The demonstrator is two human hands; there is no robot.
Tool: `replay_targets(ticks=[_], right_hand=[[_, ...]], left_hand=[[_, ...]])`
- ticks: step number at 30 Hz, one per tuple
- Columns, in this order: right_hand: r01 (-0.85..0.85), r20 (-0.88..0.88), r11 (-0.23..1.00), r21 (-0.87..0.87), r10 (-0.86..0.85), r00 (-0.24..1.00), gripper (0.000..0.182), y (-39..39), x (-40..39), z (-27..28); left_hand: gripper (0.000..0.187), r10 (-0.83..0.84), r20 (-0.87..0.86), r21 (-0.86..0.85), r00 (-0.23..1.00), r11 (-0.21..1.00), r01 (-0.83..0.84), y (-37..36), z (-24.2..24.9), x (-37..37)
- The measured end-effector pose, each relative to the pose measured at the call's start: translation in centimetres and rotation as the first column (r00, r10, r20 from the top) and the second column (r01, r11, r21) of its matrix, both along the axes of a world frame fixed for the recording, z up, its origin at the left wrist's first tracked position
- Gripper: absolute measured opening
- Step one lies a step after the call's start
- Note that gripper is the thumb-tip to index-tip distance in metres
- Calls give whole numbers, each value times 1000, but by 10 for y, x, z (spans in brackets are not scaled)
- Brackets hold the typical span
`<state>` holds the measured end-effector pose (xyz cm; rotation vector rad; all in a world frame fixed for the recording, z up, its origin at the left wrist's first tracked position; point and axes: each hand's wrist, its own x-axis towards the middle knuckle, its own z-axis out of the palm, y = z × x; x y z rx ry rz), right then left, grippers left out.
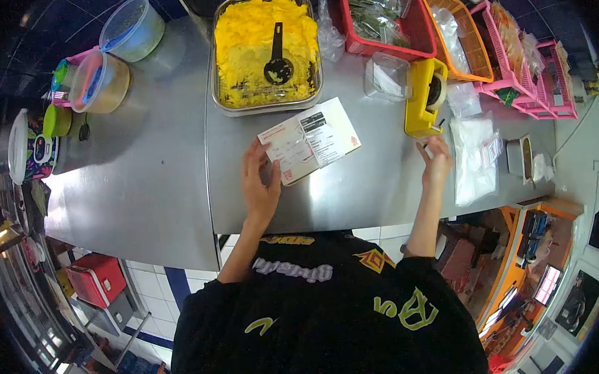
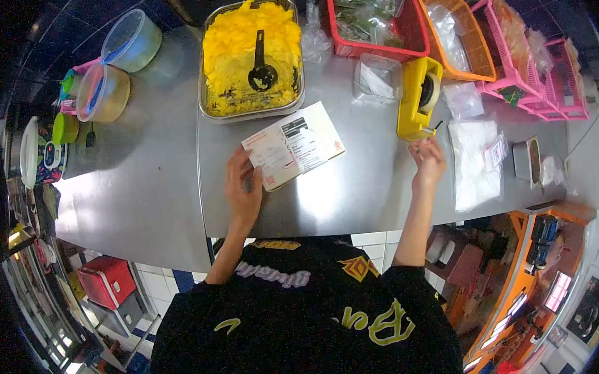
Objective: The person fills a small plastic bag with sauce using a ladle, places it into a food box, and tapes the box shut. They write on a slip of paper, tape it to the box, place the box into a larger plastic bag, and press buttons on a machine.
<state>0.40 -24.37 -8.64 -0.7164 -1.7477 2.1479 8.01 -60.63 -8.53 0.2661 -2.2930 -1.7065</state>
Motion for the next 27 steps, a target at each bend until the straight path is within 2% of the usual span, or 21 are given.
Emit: replay_targets(ticks=[1,2,3,4,5,6,8,10,11,13,15,17,18,20,21,23,25,27], right_hand=[[40,63,986,161,-51,997,24,2,-1,-15],[66,114,945,321,-108,988,23,3,-4,-20],[61,108,945,323,-100,989,23,10,-6,-18],[-97,311,804,587,-113,943,21,18,-2,-16],[-297,482,585,754,-187,856,19,16,1,-10],[-298,475,582,756,-176,862,19,12,1,-5],[-344,446,682,646,29,894,11,-19,14,31],[-479,326,654,586,351,878,13,-65,10,56],[-593,340,561,578,495,800,16,-98,6,72],[-760,340,315,568,751,566,30,-161,-8,87],[-809,360,158,567,836,415,37,-222,-22,89],[-702,455,-82,708,812,364,47,-264,-33,62],[-701,455,-81,708,812,366,47,-277,-37,61],[-762,813,-388,519,499,299,60,-295,-45,60],[-759,815,-397,516,499,294,60,-297,-49,61],[-749,886,-503,431,396,244,78,-297,-52,70],[-733,894,-529,427,368,255,77,-287,-52,84],[-749,804,-332,573,406,434,66,-260,-44,95]], left_hand=[[31,-38,16,-161,999,986,40,-2,0,-1],[31,-36,12,-158,999,987,38,-2,0,-2],[28,-36,-7,-166,999,986,34,-2,1,-3],[26,-38,-23,-177,999,984,33,-3,2,-2],[26,-30,-25,-178,999,984,25,-5,4,-2],[27,-35,-34,-191,999,981,28,-5,5,-5],[29,-43,-27,-202,999,979,37,-7,3,-2],[42,-56,-16,-91,998,994,55,-8,-3,-3],[42,-61,-16,-89,998,994,59,-7,-5,-4],[58,-21,-18,99,1000,995,22,-7,-9,-4],[62,2,-27,65,1000,998,0,-6,-10,-2],[66,22,-39,32,999,999,-21,-3,-13,-2],[67,24,-51,32,998,999,-22,-2,-15,-2],[67,30,-62,34,998,999,-28,-2,-16,-1],[65,30,-48,-21,998,999,-31,-2,-16,1],[63,34,-26,-73,999,997,-36,2,-16,7],[65,20,-59,-223,998,974,-32,8,-17,9],[65,11,-48,-255,999,967,-23,12,-15,10]])
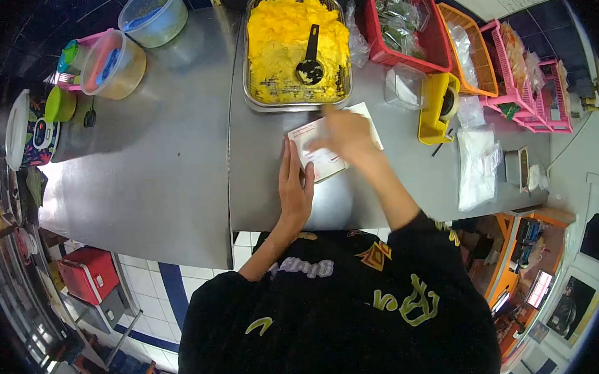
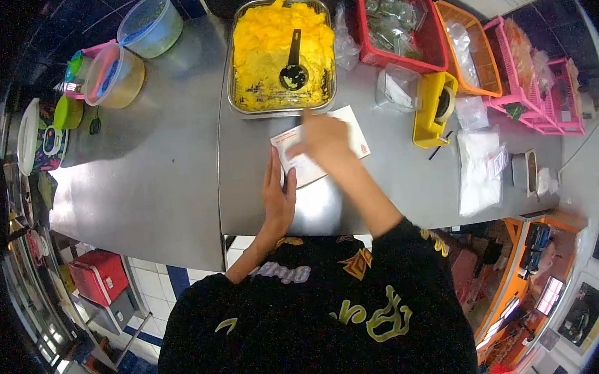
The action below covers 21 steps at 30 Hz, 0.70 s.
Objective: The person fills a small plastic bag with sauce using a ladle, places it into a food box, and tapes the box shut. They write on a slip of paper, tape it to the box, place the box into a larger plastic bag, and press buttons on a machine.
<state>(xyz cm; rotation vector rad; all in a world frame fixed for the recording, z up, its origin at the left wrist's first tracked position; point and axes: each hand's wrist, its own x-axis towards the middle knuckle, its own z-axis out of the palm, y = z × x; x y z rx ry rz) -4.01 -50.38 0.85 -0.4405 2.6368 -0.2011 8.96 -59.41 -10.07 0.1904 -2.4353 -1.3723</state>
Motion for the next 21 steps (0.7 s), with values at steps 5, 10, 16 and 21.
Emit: replay_targets(ticks=[5,10,16,21], right_hand=[[508,-367,626,-591,-770,522,18,207,18,-8],[477,-729,834,-276,-505,462,22,452,64,-127],[575,-366,729,-372,-684,630,10,475,56,-111],[338,-419,901,-273,-428,801,11,501,27,-126]], left_hand=[[62,122,6,347,993,931,-116,20,5,1],[46,86,113,-14,990,996,-85,20,4,6],[43,229,558,123,798,928,-352,42,32,2],[47,443,317,-39,839,890,-455,62,11,11]])
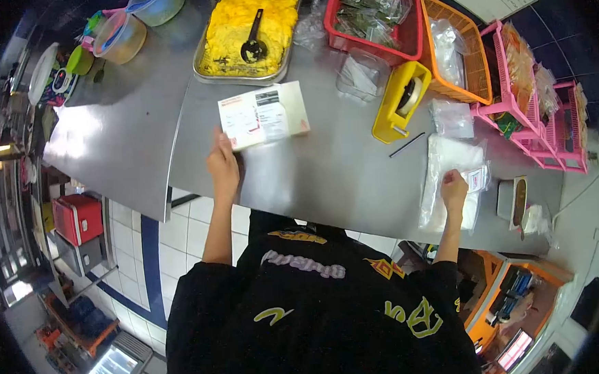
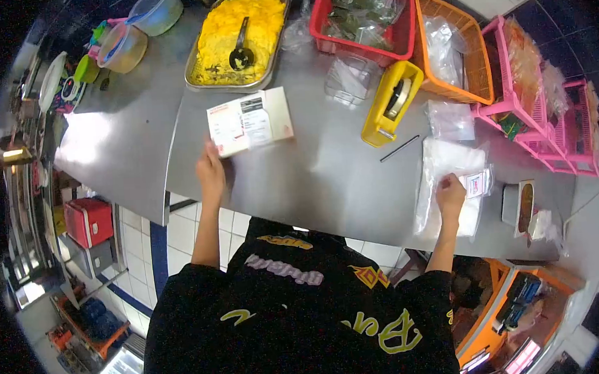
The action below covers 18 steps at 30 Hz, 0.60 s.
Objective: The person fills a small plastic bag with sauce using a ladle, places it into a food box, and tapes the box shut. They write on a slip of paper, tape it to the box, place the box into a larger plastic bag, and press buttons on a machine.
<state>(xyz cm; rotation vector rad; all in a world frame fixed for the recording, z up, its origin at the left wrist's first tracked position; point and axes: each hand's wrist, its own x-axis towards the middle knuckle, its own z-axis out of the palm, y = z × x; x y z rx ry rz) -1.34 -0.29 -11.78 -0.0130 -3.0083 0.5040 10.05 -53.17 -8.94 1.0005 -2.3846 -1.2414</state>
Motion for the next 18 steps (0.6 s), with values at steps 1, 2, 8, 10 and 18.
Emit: replay_targets(ticks=[1,2,8,10,18], right_hand=[[-10,3,1000,-9,10,1000,11,-1,2,6],[-35,-3,998,-48,35,999,10,-1,3,11],[-127,-285,988,90,148,947,8,-10,17,19],[-88,-359,996,2,83,930,11,-14,21,33],[-653,-644,366,-663,164,747,15,-44,159,255]], left_hand=[[47,91,-180,-181,979,976,-124,9,-6,4],[47,96,-181,-191,979,973,-130,29,11,4],[50,-630,-404,-331,663,776,536,239,30,-6],[48,-787,-403,-281,467,592,755,302,21,-26],[50,-983,51,-299,175,152,942,381,-39,-55]])
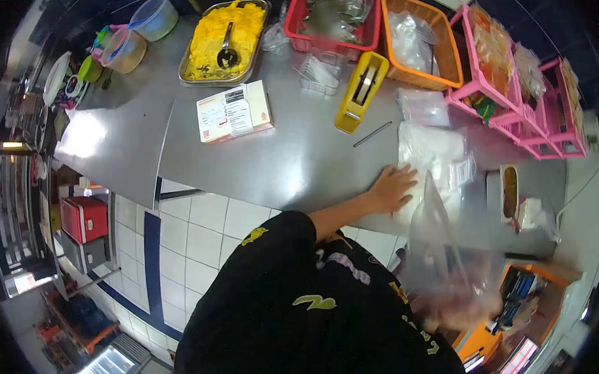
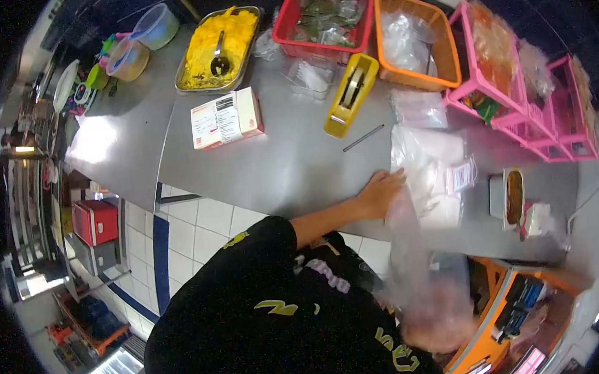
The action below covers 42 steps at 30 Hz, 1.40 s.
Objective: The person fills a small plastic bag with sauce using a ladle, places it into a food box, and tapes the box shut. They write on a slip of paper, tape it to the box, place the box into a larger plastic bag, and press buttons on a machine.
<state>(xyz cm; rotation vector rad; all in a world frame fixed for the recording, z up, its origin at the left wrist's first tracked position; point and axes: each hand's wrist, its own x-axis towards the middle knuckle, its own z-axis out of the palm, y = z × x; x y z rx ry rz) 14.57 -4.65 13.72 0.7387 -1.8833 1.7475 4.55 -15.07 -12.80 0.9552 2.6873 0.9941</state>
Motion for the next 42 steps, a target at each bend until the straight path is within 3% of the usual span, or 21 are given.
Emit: replay_targets(ticks=[2,3,4,5,10,12,17,19,21,23,25,26,27,29,31,33,37,39,40,41,42], right_hand=[[-266,75,964,-11,267,961,19,12,13,9],[383,145,924,-12,-378,915,22,15,15,-14],[871,206,492,24,-855,477,27,20,13,-26],[819,250,542,187,-833,494,28,29,7,-17],[758,590,622,-198,-542,599,21,112,53,-85],[949,568,312,51,-790,229,19,103,75,-83],[999,344,44,-31,-938,52,18,125,153,-100],[989,192,-147,-5,-971,-143,18,145,181,-105],[963,464,-92,-252,-885,37,14,154,199,-85],[965,503,-185,-188,-862,-67,16,180,231,-96],[833,314,-218,508,-854,-415,22,216,266,-110],[820,323,-208,534,-846,-425,32,235,281,-128],[678,-126,-449,582,-874,-470,34,254,293,-142],[722,-176,-395,568,-915,-362,26,276,299,-116],[852,446,262,453,-894,37,20,293,306,-93],[721,707,657,220,-617,347,16,315,312,-80],[675,761,738,13,-445,472,15,402,350,-121],[638,628,-35,-769,140,765,16,444,377,-85],[639,627,-40,-769,148,765,16,460,399,-71],[673,745,354,-649,121,656,16,476,421,-56],[590,833,690,-419,33,552,16,488,435,-42]], left_hand=[[53,-51,243,434,969,899,-62,-5,-12,-6],[53,-184,358,592,915,803,-70,-11,-3,-3],[53,-352,420,697,836,716,-49,-20,15,2],[53,-499,438,770,748,637,-27,-31,37,11],[54,-780,224,872,584,428,237,-68,142,58],[54,-774,71,822,629,403,403,-65,171,66],[54,-643,-342,537,685,465,704,-15,199,72],[38,-525,571,746,632,653,-132,-5,199,115],[29,-644,599,773,476,621,-131,24,184,117],[20,-710,625,776,324,608,-167,61,168,124],[7,-510,823,567,249,750,-340,108,166,154],[10,-455,864,504,218,770,-391,136,170,169],[10,-461,859,512,223,773,-375,159,165,180],[12,-491,806,568,330,797,-203,205,147,204],[17,-478,788,565,387,812,-147,260,138,240],[19,-386,679,457,625,888,52,316,142,283],[23,-567,267,476,779,780,405,405,110,311],[15,-370,242,530,897,825,197,417,119,293],[15,-262,103,495,960,850,179,423,143,278],[12,-70,375,434,924,894,-108,420,170,266],[13,-66,242,547,968,834,-80,411,156,244]])
